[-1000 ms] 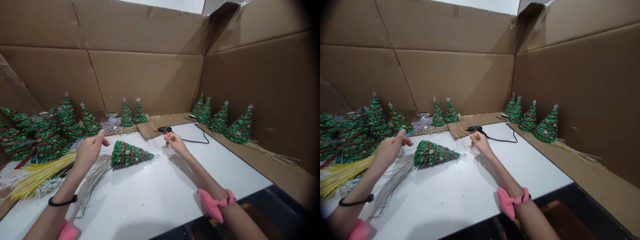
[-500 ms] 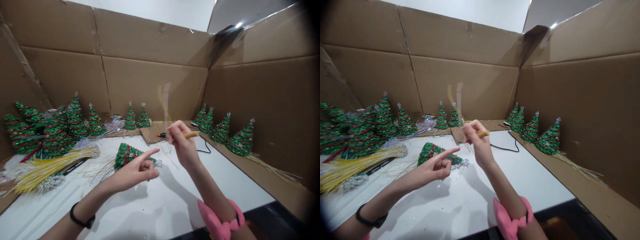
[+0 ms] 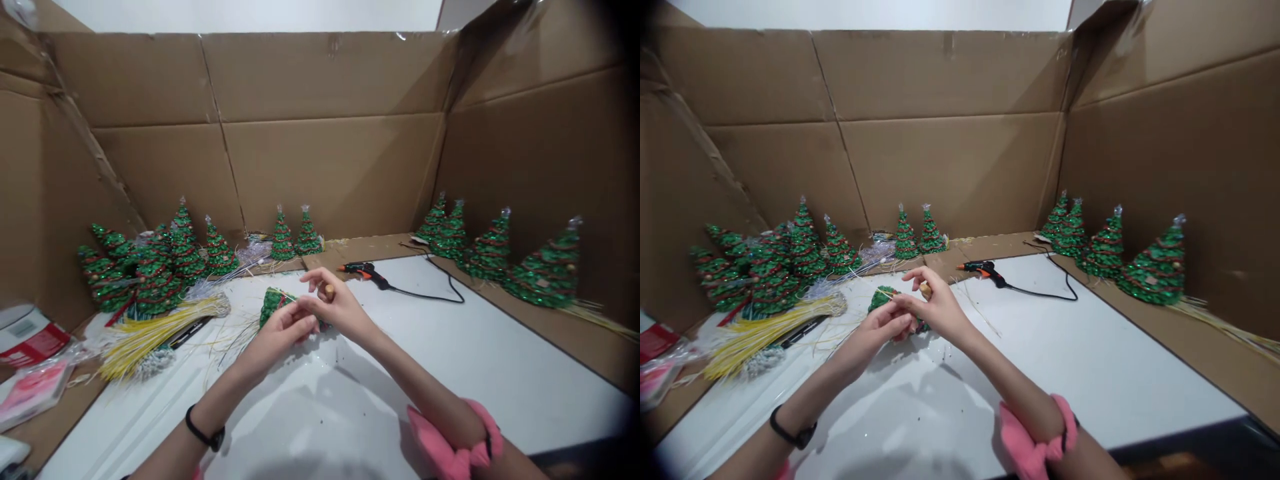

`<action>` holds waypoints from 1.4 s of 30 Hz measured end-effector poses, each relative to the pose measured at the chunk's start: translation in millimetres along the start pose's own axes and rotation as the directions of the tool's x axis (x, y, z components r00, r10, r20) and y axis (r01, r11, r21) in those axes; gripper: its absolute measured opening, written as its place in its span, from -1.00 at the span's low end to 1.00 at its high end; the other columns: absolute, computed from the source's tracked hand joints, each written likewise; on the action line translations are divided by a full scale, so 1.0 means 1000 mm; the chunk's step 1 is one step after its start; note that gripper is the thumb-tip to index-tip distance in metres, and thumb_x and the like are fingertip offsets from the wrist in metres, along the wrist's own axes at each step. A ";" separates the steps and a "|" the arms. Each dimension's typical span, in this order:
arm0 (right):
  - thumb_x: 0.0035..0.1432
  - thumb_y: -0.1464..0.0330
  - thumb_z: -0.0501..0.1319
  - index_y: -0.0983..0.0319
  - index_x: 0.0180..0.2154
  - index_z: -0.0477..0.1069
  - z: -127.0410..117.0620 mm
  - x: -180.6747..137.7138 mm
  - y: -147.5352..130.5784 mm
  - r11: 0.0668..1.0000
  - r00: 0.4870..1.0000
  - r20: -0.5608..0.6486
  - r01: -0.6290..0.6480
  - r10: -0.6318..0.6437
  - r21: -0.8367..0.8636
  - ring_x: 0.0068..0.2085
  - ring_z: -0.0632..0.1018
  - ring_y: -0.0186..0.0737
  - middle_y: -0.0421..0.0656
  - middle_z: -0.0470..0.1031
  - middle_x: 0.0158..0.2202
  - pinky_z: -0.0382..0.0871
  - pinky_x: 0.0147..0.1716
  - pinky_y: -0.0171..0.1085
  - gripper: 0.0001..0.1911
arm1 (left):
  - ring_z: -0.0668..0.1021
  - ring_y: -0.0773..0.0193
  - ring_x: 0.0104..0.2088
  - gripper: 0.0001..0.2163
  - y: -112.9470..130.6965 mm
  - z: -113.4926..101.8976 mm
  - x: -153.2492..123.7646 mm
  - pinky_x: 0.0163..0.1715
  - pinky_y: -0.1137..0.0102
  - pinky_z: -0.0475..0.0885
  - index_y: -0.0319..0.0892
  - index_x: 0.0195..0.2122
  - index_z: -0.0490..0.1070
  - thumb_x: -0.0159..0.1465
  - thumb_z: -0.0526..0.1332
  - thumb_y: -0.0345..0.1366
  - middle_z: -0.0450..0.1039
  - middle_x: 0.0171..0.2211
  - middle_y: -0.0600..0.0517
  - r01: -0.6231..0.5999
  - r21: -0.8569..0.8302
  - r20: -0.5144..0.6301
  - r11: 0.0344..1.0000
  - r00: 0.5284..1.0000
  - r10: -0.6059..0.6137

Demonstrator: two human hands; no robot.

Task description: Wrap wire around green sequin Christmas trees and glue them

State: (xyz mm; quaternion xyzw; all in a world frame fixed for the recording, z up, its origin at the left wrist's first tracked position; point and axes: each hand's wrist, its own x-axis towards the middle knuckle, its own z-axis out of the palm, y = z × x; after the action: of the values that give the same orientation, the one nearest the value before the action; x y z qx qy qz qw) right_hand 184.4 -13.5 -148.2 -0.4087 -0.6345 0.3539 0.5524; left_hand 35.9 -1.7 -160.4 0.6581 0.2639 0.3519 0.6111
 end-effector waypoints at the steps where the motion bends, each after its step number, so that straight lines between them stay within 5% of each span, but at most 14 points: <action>1: 0.02 0.16 0.25 0.19 -0.18 0.31 -0.002 0.001 0.003 1.000 1.000 -0.022 0.017 -0.016 0.020 -0.57 0.20 -0.46 -0.27 0.25 -0.38 0.09 -0.60 -0.40 -0.65 | 0.29 0.43 -0.52 -0.75 -0.002 0.000 0.000 -0.54 0.52 0.18 -0.22 -0.38 0.37 0.17 0.21 -0.11 0.34 -0.49 0.06 -0.020 -0.012 -0.024 1.000 1.000 0.020; 3: 0.12 0.09 0.13 0.20 -0.17 0.31 -0.006 0.002 0.008 0.996 0.993 -0.111 0.053 -0.045 0.074 -0.52 0.24 -0.42 -0.26 0.26 -0.42 0.12 -0.54 -0.39 -0.65 | 0.32 0.43 -0.52 -0.78 -0.005 0.001 -0.001 -0.55 0.53 0.21 -0.21 -0.33 0.36 0.22 0.17 -0.13 0.34 -0.50 0.08 -0.119 -0.016 -0.127 0.993 0.985 0.116; 6: 0.19 0.07 0.01 0.23 -0.32 0.36 -0.012 0.004 0.012 0.993 0.974 -0.221 0.066 -0.043 0.095 -0.45 0.29 -0.36 -0.23 0.26 -0.50 0.14 -0.48 -0.37 -0.62 | 0.38 0.41 -0.48 -0.83 -0.007 0.000 -0.003 -0.52 0.53 0.28 -0.18 -0.28 0.36 0.25 0.14 -0.18 0.38 -0.45 0.06 -0.312 0.049 -0.297 0.949 0.903 0.312; 9: 0.19 0.08 0.02 0.27 -0.44 0.37 -0.013 0.003 0.015 0.992 0.994 -0.105 0.048 -0.035 0.118 -0.47 0.29 -0.35 -0.22 0.27 -0.55 0.13 -0.49 -0.36 -0.59 | 0.41 0.41 -0.49 -0.85 -0.010 -0.002 -0.004 -0.54 0.52 0.32 -0.16 -0.26 0.36 0.26 0.14 -0.20 0.39 -0.43 0.06 -0.398 0.090 -0.380 0.913 0.834 0.401; 15: 0.21 0.07 0.01 0.24 -0.60 0.19 -0.010 -0.001 0.014 0.986 0.987 -0.049 0.157 -0.155 0.063 -0.53 0.23 -0.38 -0.26 0.18 -0.60 0.09 -0.50 -0.34 -0.53 | 0.41 0.42 -0.52 -0.84 -0.016 -0.001 -0.001 -0.58 0.54 0.33 -0.18 -0.26 0.37 0.25 0.16 -0.21 0.40 -0.45 0.06 -0.397 0.050 -0.435 0.916 0.817 0.378; 23: 0.17 -0.02 -0.01 0.22 -0.65 0.07 -0.010 -0.001 0.016 0.985 0.986 -0.102 0.145 -0.136 0.092 -0.61 0.13 -0.42 -0.30 0.08 -0.68 0.00 -0.57 -0.33 -0.46 | 0.44 0.39 -0.52 -0.85 -0.018 -0.001 -0.002 -0.60 0.53 0.33 -0.17 -0.28 0.47 0.18 0.24 -0.23 0.49 -0.43 0.02 -0.401 0.042 -0.473 0.915 0.799 0.372; 28: 0.15 -0.04 0.00 0.22 -0.66 0.09 -0.011 -0.001 0.015 0.989 0.986 -0.091 0.145 -0.141 0.040 -0.60 0.17 -0.40 -0.29 0.11 -0.68 0.02 -0.57 -0.34 -0.45 | 0.44 0.38 -0.56 -0.81 -0.015 -0.001 -0.004 -0.62 0.52 0.30 -0.20 -0.30 0.50 0.13 0.27 -0.20 0.50 -0.49 0.02 -0.400 0.129 -0.540 0.907 0.739 0.403; 30: 0.17 -0.01 0.01 0.22 -0.66 0.08 -0.011 -0.002 0.012 0.988 0.985 -0.084 0.151 -0.152 -0.013 -0.59 0.16 -0.40 -0.29 0.11 -0.67 0.02 -0.56 -0.34 -0.46 | 0.47 0.37 -0.53 -0.81 -0.014 -0.001 -0.005 -0.59 0.51 0.33 -0.19 -0.31 0.50 0.11 0.29 -0.19 0.51 -0.45 0.02 -0.362 0.189 -0.538 0.913 0.739 0.405; 35: 0.19 0.06 0.02 0.23 -0.65 0.10 -0.013 -0.003 0.007 0.981 0.985 0.047 0.168 -0.164 -0.102 -0.57 0.16 -0.41 -0.29 0.10 -0.65 0.04 -0.54 -0.35 -0.51 | 0.51 0.33 -0.42 -0.80 -0.016 0.001 -0.007 -0.43 0.50 0.39 -0.16 -0.31 0.44 0.10 0.29 -0.18 0.48 -0.39 0.04 -0.259 0.303 -0.420 0.917 0.827 0.373; 42: 0.20 0.06 0.00 0.23 -0.60 0.16 -0.006 -0.005 0.013 0.986 0.985 0.077 0.152 -0.157 0.064 -0.57 0.20 -0.41 -0.29 0.14 -0.62 0.08 -0.54 -0.36 -0.53 | 0.40 0.40 -0.52 -0.80 -0.017 0.001 -0.007 -0.50 0.53 0.28 -0.17 -0.47 0.31 0.22 0.17 -0.17 0.33 -0.57 0.13 -0.252 0.400 -0.409 0.881 0.811 0.418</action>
State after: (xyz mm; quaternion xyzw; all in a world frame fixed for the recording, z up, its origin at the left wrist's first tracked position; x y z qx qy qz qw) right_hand 192.8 -12.4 -161.3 -0.3272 -0.6757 0.3445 0.5636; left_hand 34.0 -5.4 -178.5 0.6772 0.3408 0.5597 0.3347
